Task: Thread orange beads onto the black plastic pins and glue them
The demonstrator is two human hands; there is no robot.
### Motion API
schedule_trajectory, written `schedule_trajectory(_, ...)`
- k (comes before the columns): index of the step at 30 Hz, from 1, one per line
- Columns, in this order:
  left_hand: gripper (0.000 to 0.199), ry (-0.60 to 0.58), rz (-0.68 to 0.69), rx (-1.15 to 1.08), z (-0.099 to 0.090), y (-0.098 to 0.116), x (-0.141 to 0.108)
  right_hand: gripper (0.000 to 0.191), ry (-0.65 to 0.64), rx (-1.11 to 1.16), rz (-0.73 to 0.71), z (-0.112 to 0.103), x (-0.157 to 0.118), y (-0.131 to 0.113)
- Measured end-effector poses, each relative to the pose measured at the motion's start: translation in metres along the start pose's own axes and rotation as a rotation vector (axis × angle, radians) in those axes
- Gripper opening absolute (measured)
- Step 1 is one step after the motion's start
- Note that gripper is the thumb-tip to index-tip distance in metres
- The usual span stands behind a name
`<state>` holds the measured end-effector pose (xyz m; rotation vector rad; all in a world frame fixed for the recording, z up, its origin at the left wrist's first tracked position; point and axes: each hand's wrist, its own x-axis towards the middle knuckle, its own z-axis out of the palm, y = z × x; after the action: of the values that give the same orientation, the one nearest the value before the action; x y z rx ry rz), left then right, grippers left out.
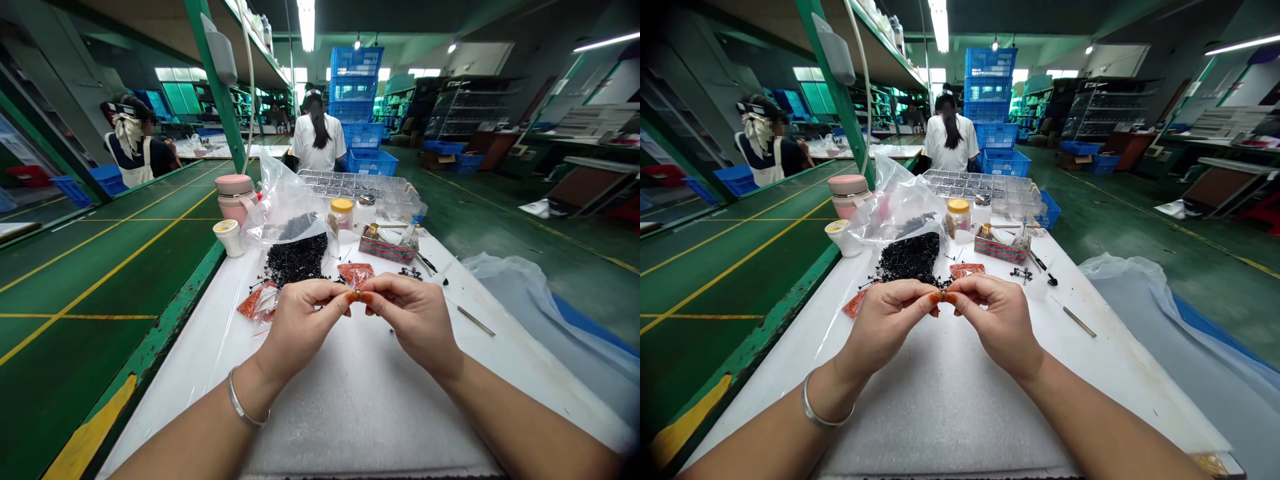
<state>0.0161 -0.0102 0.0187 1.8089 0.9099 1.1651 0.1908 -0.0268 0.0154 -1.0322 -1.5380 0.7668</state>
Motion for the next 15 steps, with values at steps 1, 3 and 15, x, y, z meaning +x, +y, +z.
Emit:
schedule_trajectory(1,0.020,0.003,0.019,0.018,-0.0003,-0.0003,-0.0004,0.005,0.001,0.023,0.016,0.0002,0.0002,-0.0006)
schedule_trajectory(3,0.020,0.008,0.052,0.049,-0.0006,-0.0006,-0.0007,0.004,0.000,0.070,0.045,0.0003,0.0007,-0.0015)
schedule_trajectory(15,0.020,-0.057,-0.114,-0.142,-0.0009,0.0009,0.0019,0.006,0.017,0.106,0.071,0.0007,0.0009,0.0003)
